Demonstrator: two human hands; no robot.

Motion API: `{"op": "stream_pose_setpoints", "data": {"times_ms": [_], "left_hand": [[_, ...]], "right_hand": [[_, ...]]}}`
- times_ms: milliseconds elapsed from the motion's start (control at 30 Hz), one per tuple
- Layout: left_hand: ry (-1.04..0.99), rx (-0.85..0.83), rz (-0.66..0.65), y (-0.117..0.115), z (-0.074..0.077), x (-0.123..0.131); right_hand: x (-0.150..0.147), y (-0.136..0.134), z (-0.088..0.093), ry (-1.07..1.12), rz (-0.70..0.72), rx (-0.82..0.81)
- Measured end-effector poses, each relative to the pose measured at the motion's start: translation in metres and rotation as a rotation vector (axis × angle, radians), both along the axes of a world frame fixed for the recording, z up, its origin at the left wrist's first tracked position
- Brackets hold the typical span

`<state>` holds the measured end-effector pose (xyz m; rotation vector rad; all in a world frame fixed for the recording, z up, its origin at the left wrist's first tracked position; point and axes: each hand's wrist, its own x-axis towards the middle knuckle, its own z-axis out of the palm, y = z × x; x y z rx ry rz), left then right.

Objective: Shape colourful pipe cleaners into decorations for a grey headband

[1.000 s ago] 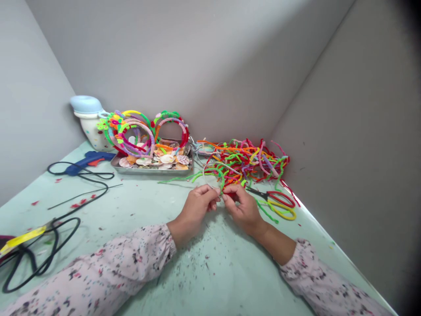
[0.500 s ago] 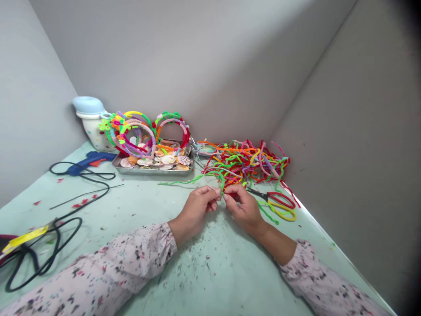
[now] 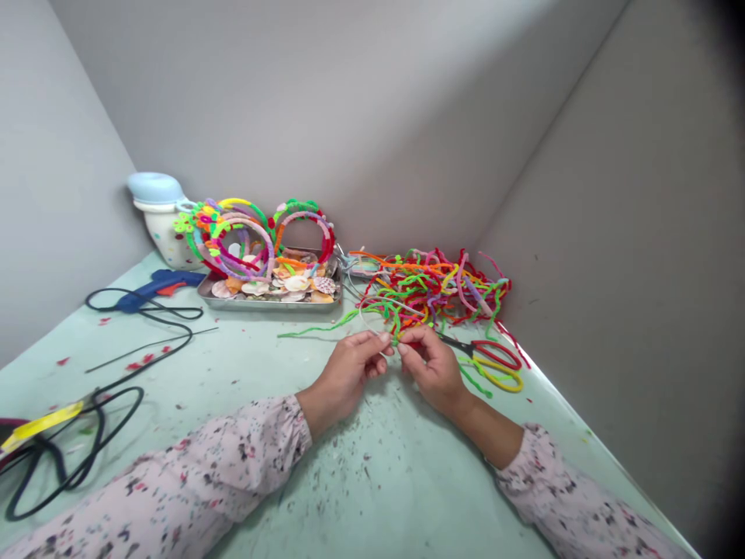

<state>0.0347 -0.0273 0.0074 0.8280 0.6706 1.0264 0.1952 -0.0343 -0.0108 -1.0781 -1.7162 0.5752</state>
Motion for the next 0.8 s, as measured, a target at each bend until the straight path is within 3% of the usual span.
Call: {"op": "stream_pose_setpoints", "data": {"times_ms": [533,800], "left_hand": [[-0.074,0.012,-0.079,0.0013,0.002,-0.0015],[-0.088,-0.016,-0.082,0.0,-0.0005,0.0004]], "right_hand": [[-0.0011,-0.0008,0.0005,0.155,0.078,-0.144],[0.0023,0.0031,-0.0001,0.145,0.081,-0.111]]}}
